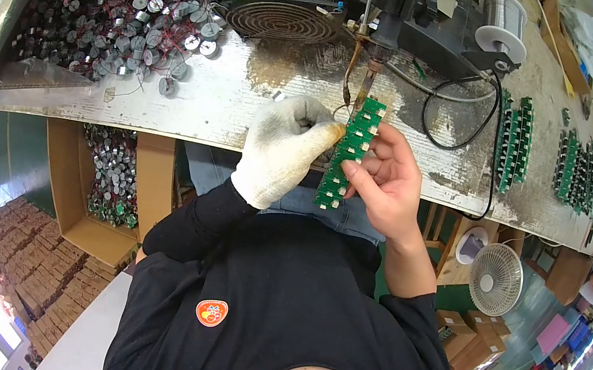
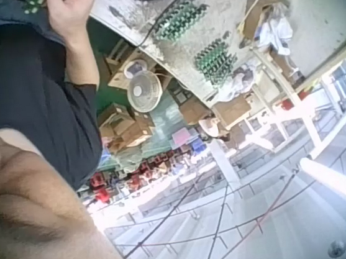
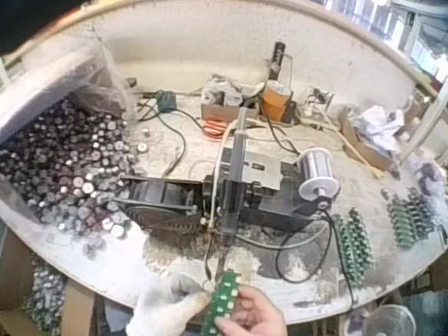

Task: The person solders electronic components onto printed circuit boards using a soldering iron and solder wire.

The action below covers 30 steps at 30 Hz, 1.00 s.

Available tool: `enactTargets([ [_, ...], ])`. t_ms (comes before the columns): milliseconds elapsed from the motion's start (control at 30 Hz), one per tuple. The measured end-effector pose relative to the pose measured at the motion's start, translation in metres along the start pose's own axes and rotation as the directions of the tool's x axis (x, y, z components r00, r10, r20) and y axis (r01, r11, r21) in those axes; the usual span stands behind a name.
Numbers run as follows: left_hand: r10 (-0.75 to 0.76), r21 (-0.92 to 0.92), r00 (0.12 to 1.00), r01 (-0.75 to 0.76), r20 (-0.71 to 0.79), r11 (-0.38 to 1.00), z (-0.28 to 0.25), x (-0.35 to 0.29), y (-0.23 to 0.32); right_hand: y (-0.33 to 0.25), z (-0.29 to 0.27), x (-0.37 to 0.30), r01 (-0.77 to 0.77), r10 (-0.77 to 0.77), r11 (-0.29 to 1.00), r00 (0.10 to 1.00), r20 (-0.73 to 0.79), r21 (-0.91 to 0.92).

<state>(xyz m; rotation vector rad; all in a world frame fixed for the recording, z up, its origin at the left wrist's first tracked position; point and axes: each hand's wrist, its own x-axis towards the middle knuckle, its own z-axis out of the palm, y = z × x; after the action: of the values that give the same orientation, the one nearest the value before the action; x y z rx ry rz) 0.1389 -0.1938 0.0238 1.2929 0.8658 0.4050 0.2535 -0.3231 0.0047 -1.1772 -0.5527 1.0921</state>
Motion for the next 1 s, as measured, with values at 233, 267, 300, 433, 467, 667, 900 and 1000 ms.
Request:
enactTargets([
  [233, -0.035, -0.050, 0.999, 0.035, 0.002, 0.998, 0.002, -0.003, -0.001, -0.001, 0.001, -0.003, 0.002, -0.002, 1.000, 1.000, 0.017, -0.019],
  [267, -0.036, -0.051, 0.999, 0.036, 0.001, 0.998, 0.002, -0.003, -0.001, -0.001, 0.001, -0.003, 0.000, 0.000, 1.000, 1.000, 0.018, -0.030],
  [300, -0.016, -0.024, 1.000, 0.016, -0.018, 1.000, 0.003, -0.003, -0.003, -0.001, 0.001, -0.003, -0.001, 0.001, 1.000, 1.000, 0.018, -0.030],
  [433, 0.080, 0.129, 0.995, -0.072, -0.054, 0.989, 0.001, 0.000, -0.013, 0.000, 0.001, -0.002, -0.002, 0.002, 0.999, 1.000, 0.016, -0.032],
  [467, 0.080, 0.129, 0.995, -0.072, -0.055, 0.989, 0.002, 0.001, -0.014, 0.000, 0.002, -0.002, -0.005, 0.005, 1.000, 1.000, 0.010, -0.031],
  [667, 0.096, 0.023, 0.983, -0.093, -0.155, 0.995, 0.009, 0.001, -0.011, -0.001, 0.001, -0.002, 0.026, -0.026, 0.999, 1.000, 0.001, -0.037],
  [900, 0.129, 0.109, 0.979, -0.112, -0.159, 0.988, 0.008, 0.001, -0.017, 0.003, 0.000, -0.001, -0.006, 0.006, 1.000, 1.000, -0.001, -0.031],
  [1000, 0.098, 0.050, 0.983, -0.091, -0.156, 0.995, 0.007, 0.000, -0.017, 0.004, 0.001, -0.003, 0.011, -0.011, 0.999, 1.000, 0.001, -0.050],
])
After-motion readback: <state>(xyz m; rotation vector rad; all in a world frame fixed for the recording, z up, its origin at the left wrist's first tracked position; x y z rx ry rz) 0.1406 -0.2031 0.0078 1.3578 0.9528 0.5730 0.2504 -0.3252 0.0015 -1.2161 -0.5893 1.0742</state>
